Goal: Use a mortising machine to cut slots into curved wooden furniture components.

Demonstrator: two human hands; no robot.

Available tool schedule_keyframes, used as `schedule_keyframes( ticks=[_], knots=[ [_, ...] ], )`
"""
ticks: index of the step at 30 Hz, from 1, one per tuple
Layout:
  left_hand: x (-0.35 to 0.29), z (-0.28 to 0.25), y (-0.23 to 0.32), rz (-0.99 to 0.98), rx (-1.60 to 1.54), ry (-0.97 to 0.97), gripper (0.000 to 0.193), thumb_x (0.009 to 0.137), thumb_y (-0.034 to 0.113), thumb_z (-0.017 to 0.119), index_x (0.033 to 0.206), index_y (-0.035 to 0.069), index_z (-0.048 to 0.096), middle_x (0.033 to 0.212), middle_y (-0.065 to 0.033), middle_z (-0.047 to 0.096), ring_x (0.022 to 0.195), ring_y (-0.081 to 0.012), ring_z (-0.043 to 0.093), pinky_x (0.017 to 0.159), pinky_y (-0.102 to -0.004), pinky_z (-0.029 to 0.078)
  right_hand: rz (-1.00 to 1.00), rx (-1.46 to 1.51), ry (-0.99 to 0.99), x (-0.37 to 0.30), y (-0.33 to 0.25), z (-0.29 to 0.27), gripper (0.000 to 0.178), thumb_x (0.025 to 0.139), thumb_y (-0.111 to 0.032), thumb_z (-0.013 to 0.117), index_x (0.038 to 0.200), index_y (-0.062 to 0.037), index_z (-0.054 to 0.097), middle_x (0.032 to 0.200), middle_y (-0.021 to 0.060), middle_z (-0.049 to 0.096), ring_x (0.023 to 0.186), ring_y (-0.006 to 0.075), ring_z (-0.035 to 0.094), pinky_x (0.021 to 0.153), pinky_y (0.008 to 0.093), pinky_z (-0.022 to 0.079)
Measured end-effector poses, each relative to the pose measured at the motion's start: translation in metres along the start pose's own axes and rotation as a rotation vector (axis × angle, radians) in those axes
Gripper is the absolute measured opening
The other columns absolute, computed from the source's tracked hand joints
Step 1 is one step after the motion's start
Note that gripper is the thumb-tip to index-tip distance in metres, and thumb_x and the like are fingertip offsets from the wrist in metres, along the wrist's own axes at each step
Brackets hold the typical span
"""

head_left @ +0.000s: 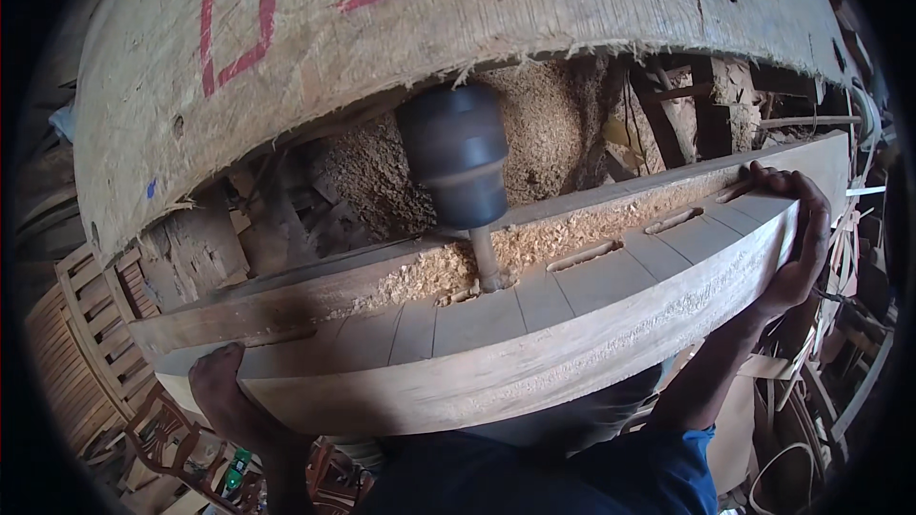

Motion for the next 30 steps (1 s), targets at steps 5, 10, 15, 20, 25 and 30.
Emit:
schedule_keyframes(
  ticks=[5, 10, 15, 20, 25, 30],
  knots=[
    [-0.003, 0.000, 0.003, 0.015, -0.022, 0.013, 0.085, 0.084, 0.050, 0.089, 0.145, -0.001, 0.059, 0.132, -0.0226, 0.066, 0.126, -0.0434, 0.065, 0.109, -0.0549, 0.051, -0.037, -0.109, -0.039, 0.014, -0.002, 0.007, 0.058, 0.118, -0.032, 0.033, 0.136, 0.0141, 0.064, 0.111, 0.0260, 0.075, 0.102, 0.0379, 0.076, 0.104, 0.0542, 0.059],
    [-0.011, 0.001, 0.011, -0.027, 0.075, 0.017, 0.085, 0.084, 0.050, 0.088, 0.146, 0.000, 0.059, 0.132, -0.0217, 0.067, 0.125, -0.0443, 0.065, 0.108, -0.0556, 0.052, -0.031, -0.163, -0.074, 0.027, -0.003, 0.017, 0.057, 0.118, -0.034, 0.037, 0.131, 0.0126, 0.068, 0.107, 0.0236, 0.076, 0.095, 0.0343, 0.077, 0.094, 0.0482, 0.062],
    [-0.020, -0.002, 0.012, -0.009, 0.092, -0.032, 0.078, 0.088, 0.041, 0.084, 0.147, -0.001, 0.057, 0.135, -0.0229, 0.066, 0.126, -0.0472, 0.064, 0.111, -0.0567, 0.051, -0.127, -0.321, -0.089, 0.027, -0.010, 0.025, 0.045, 0.117, -0.025, 0.045, 0.131, 0.0111, 0.070, 0.109, 0.0201, 0.076, 0.102, 0.0270, 0.074, 0.097, 0.0410, 0.058],
    [-0.016, 0.000, 0.006, 0.092, 0.176, 0.036, 0.081, 0.082, 0.046, 0.082, 0.142, -0.004, 0.058, 0.131, -0.0251, 0.066, 0.123, -0.0491, 0.062, 0.113, -0.0623, 0.046, -0.041, -0.493, 0.053, -0.002, -0.021, 0.010, 0.042, 0.115, -0.026, 0.053, 0.131, 0.0102, 0.069, 0.112, 0.0204, 0.074, 0.107, 0.0281, 0.074, 0.104, 0.0439, 0.057],
    [0.007, -0.002, -0.008, 0.090, 0.010, -0.101, 0.067, 0.088, 0.032, 0.080, 0.142, -0.001, 0.060, 0.133, -0.0234, 0.067, 0.131, -0.0492, 0.060, 0.117, -0.0630, 0.044, 0.088, -0.173, 0.166, -0.060, -0.022, -0.020, 0.039, 0.115, -0.019, 0.047, 0.130, 0.0125, 0.063, 0.109, 0.0251, 0.071, 0.104, 0.0380, 0.073, 0.107, 0.0557, 0.058],
    [0.023, -0.003, 0.000, 0.109, -0.031, -0.010, 0.067, 0.083, 0.039, 0.086, 0.134, -0.001, 0.065, 0.122, -0.0231, 0.071, 0.120, -0.0468, 0.066, 0.113, -0.0596, 0.048, 0.080, -0.166, 0.172, -0.058, -0.015, -0.030, 0.041, 0.116, -0.021, 0.046, 0.131, 0.0118, 0.063, 0.108, 0.0255, 0.073, 0.107, 0.0377, 0.074, 0.110, 0.0572, 0.056]
  ],
)
Point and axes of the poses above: each hand's wrist, its own x-axis towards the middle knuckle, its own z-axis out of the palm, y = z × x, the point moved 5 cm from there along x, towards the middle knuckle
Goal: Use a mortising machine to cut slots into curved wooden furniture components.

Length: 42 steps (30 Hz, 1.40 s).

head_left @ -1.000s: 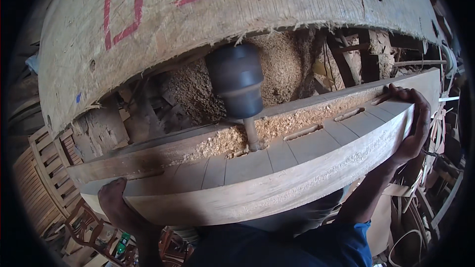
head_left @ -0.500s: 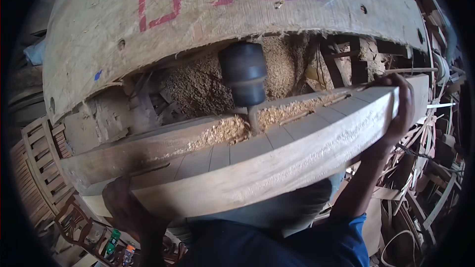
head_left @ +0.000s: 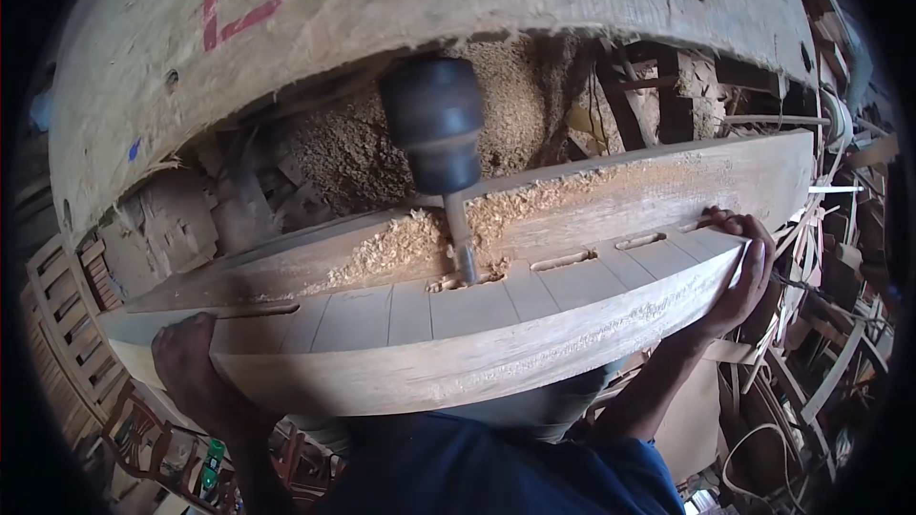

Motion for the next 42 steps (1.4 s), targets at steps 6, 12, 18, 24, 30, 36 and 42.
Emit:
schedule_keyframes(
  ticks=[6, 12, 18, 24, 30, 36, 42],
  knots=[
    [-0.005, 0.001, 0.000, -0.004, 0.021, 0.031, 0.067, 0.084, 0.036, 0.086, 0.137, 0.001, 0.065, 0.126, -0.0214, 0.071, 0.122, -0.0439, 0.066, 0.112, -0.0575, 0.049, 0.011, -0.018, -0.067, 0.020, 0.002, 0.012, 0.048, 0.118, -0.027, 0.039, 0.134, 0.0125, 0.060, 0.115, 0.0276, 0.072, 0.114, 0.0408, 0.072, 0.114, 0.0604, 0.053],
    [-0.014, 0.001, -0.005, -0.087, 0.107, -0.064, 0.070, 0.082, 0.036, 0.087, 0.140, 0.003, 0.065, 0.131, -0.0165, 0.070, 0.129, -0.0415, 0.064, 0.113, -0.0554, 0.050, 0.026, 0.273, -0.169, 0.036, 0.010, 0.022, 0.052, 0.119, -0.032, 0.038, 0.135, 0.0119, 0.060, 0.117, 0.0240, 0.069, 0.118, 0.0402, 0.067, 0.120, 0.0615, 0.048],
    [-0.014, 0.004, -0.006, -0.099, 0.142, -0.046, 0.074, 0.082, 0.039, 0.087, 0.142, 0.002, 0.065, 0.133, -0.0186, 0.069, 0.128, -0.0419, 0.064, 0.113, -0.0546, 0.050, 0.087, 0.458, -0.259, 0.049, 0.008, 0.042, 0.052, 0.120, -0.032, 0.039, 0.141, 0.0110, 0.059, 0.120, 0.0225, 0.073, 0.122, 0.0409, 0.067, 0.121, 0.0592, 0.047],
    [-0.012, 0.004, -0.001, -0.048, 0.013, 0.019, 0.075, 0.091, 0.048, 0.082, 0.144, -0.002, 0.062, 0.137, -0.0214, 0.068, 0.131, -0.0455, 0.063, 0.115, -0.0573, 0.048, 0.023, 0.087, -0.064, 0.039, 0.007, 0.031, 0.045, 0.117, -0.023, 0.046, 0.136, 0.0140, 0.063, 0.119, 0.0258, 0.072, 0.114, 0.0375, 0.074, 0.112, 0.0528, 0.056],
    [-0.006, 0.001, -0.012, -0.007, 0.080, -0.046, 0.071, 0.086, 0.042, 0.080, 0.140, -0.001, 0.063, 0.137, -0.0232, 0.067, 0.133, -0.0505, 0.061, 0.118, -0.0607, 0.046, 0.127, 0.086, 0.149, -0.012, 0.002, -0.010, 0.039, 0.116, -0.022, 0.046, 0.134, 0.0087, 0.063, 0.115, 0.0247, 0.070, 0.111, 0.0375, 0.072, 0.109, 0.0574, 0.058],
    [-0.001, 0.006, -0.014, -0.015, 0.119, -0.097, 0.071, 0.085, 0.044, 0.081, 0.138, -0.001, 0.065, 0.132, -0.0200, 0.069, 0.130, -0.0463, 0.062, 0.119, -0.0583, 0.045, 0.069, -0.017, 0.091, -0.004, 0.005, -0.012, 0.044, 0.117, -0.027, 0.042, 0.132, 0.0111, 0.060, 0.110, 0.0274, 0.073, 0.109, 0.0380, 0.073, 0.111, 0.0543, 0.056],
    [-0.004, 0.006, -0.007, -0.054, 0.091, -0.068, 0.072, 0.086, 0.048, 0.082, 0.138, 0.000, 0.067, 0.131, -0.0161, 0.071, 0.131, -0.0412, 0.064, 0.118, -0.0577, 0.046, 0.061, 0.152, -0.144, 0.033, 0.007, 0.013, 0.052, 0.121, -0.030, 0.034, 0.139, 0.0124, 0.058, 0.119, 0.0197, 0.071, 0.122, 0.0363, 0.067, 0.123, 0.0569, 0.046]
  ],
)
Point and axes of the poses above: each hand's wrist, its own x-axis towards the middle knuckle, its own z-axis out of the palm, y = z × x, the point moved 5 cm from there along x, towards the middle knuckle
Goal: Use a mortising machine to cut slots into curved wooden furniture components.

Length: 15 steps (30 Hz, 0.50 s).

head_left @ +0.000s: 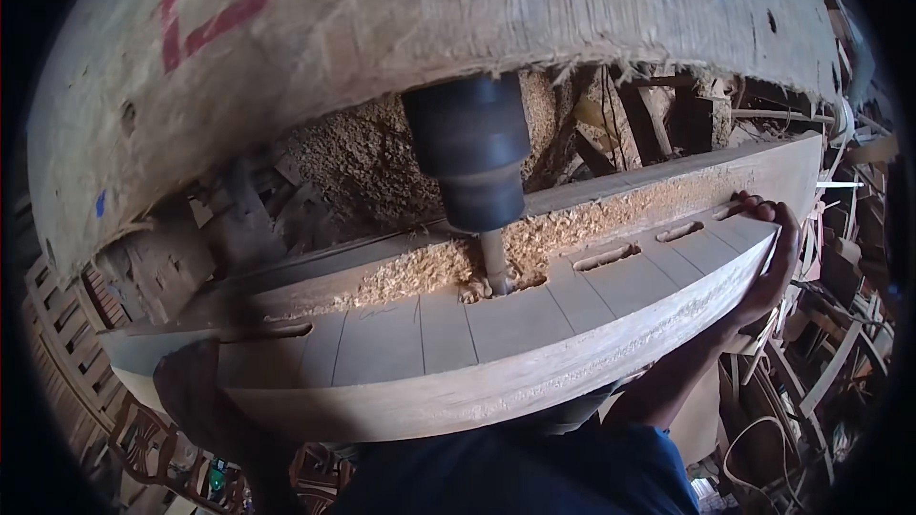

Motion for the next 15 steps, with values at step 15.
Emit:
schedule_keyframes(
  ticks=[15],
  knots=[
    [0.004, -0.005, 0.020, 0.077, 0.119, 0.057, 0.075, 0.093, 0.046, 0.076, 0.147, -0.004, 0.059, 0.139, -0.0221, 0.066, 0.135, -0.0455, 0.060, 0.119, -0.0598, 0.045, -0.219, -0.465, 0.048, 0.006, -0.007, 0.009, 0.042, 0.120, -0.017, 0.043, 0.144, 0.0147, 0.055, 0.125, 0.0257, 0.069, 0.108, 0.0367, 0.077, 0.099, 0.0471, 0.066]
  ],
)
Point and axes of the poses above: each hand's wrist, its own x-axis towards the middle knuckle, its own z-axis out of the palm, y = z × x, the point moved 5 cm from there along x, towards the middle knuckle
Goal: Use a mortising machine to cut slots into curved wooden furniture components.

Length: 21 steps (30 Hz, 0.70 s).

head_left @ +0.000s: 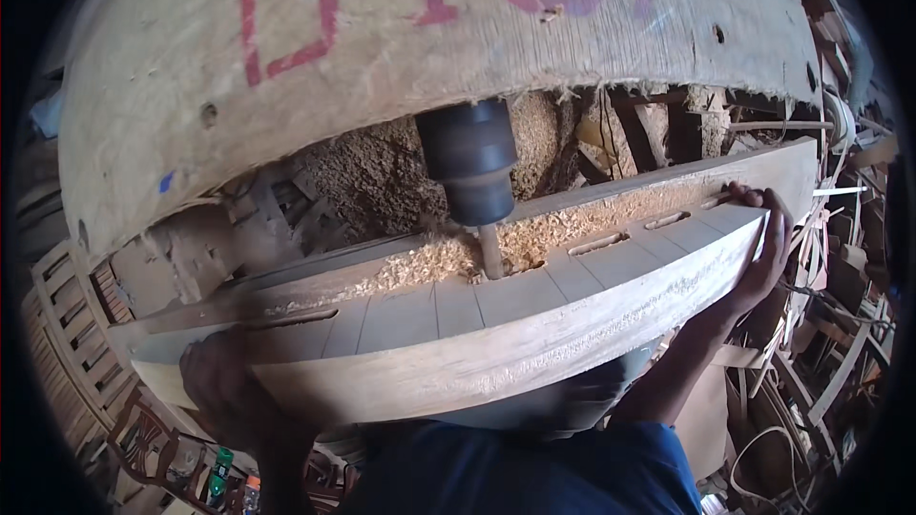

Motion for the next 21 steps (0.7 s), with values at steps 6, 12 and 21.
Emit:
schedule_keyframes(
  ticks=[6, 12, 21],
  knots=[
    [0.000, 0.002, -0.013, 0.011, -0.079, -0.059, 0.078, 0.092, 0.049, 0.072, 0.149, -0.003, 0.059, 0.140, -0.0233, 0.065, 0.137, -0.0470, 0.059, 0.122, -0.0625, 0.041, 0.266, 0.248, 0.189, -0.047, 0.007, -0.032, 0.044, 0.116, -0.023, 0.042, 0.139, 0.0119, 0.057, 0.117, 0.0260, 0.072, 0.116, 0.0395, 0.073, 0.113, 0.0557, 0.054],
    [0.002, 0.008, -0.020, 0.073, -0.145, 0.018, 0.077, 0.094, 0.053, 0.070, 0.148, -0.002, 0.061, 0.138, -0.0224, 0.066, 0.137, -0.0460, 0.059, 0.124, -0.0615, 0.041, 0.275, 0.250, 0.183, -0.053, 0.009, -0.041, 0.045, 0.116, -0.025, 0.043, 0.140, 0.0109, 0.057, 0.114, 0.0247, 0.072, 0.114, 0.0398, 0.072, 0.114, 0.0572, 0.053],
    [0.003, 0.003, -0.003, 0.002, -0.068, -0.082, 0.079, 0.098, 0.062, 0.065, 0.144, -0.003, 0.063, 0.135, -0.0213, 0.066, 0.134, -0.0442, 0.058, 0.121, -0.0613, 0.043, 0.310, 0.308, 0.149, -0.022, 0.022, -0.043, 0.047, 0.119, -0.026, 0.040, 0.141, 0.0117, 0.058, 0.116, 0.0252, 0.070, 0.118, 0.0422, 0.071, 0.117, 0.0601, 0.051]
  ],
)
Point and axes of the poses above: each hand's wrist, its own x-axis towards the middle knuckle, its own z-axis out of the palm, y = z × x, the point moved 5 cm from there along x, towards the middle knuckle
